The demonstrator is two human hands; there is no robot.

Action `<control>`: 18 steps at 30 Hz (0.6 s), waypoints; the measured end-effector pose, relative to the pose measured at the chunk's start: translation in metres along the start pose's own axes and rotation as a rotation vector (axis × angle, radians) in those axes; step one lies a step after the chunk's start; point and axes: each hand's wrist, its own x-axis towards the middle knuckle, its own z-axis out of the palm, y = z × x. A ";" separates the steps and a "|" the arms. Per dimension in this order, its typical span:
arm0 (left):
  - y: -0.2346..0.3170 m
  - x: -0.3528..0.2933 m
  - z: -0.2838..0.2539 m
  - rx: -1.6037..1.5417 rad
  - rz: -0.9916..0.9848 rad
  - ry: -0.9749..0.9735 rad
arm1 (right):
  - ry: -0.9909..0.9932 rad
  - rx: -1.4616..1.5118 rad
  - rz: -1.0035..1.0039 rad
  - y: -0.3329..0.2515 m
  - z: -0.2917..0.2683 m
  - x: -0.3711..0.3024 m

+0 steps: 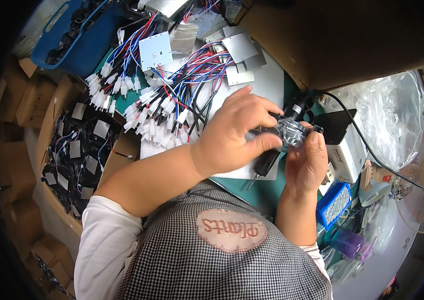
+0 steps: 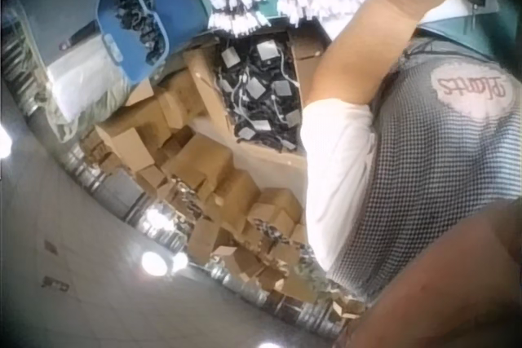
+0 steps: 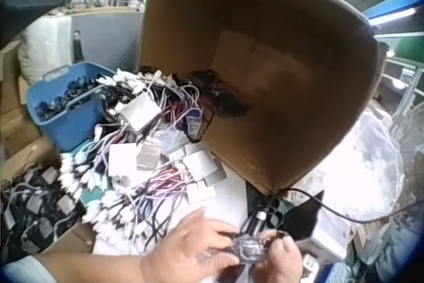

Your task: Assembling electronic components by attaching metal plates to plastic housings using an electric screwdriver and connecting wiring harnesses.

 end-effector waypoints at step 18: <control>0.018 0.002 -0.047 -0.019 -0.410 -0.496 | -0.157 -0.395 -0.197 0.009 0.009 -0.011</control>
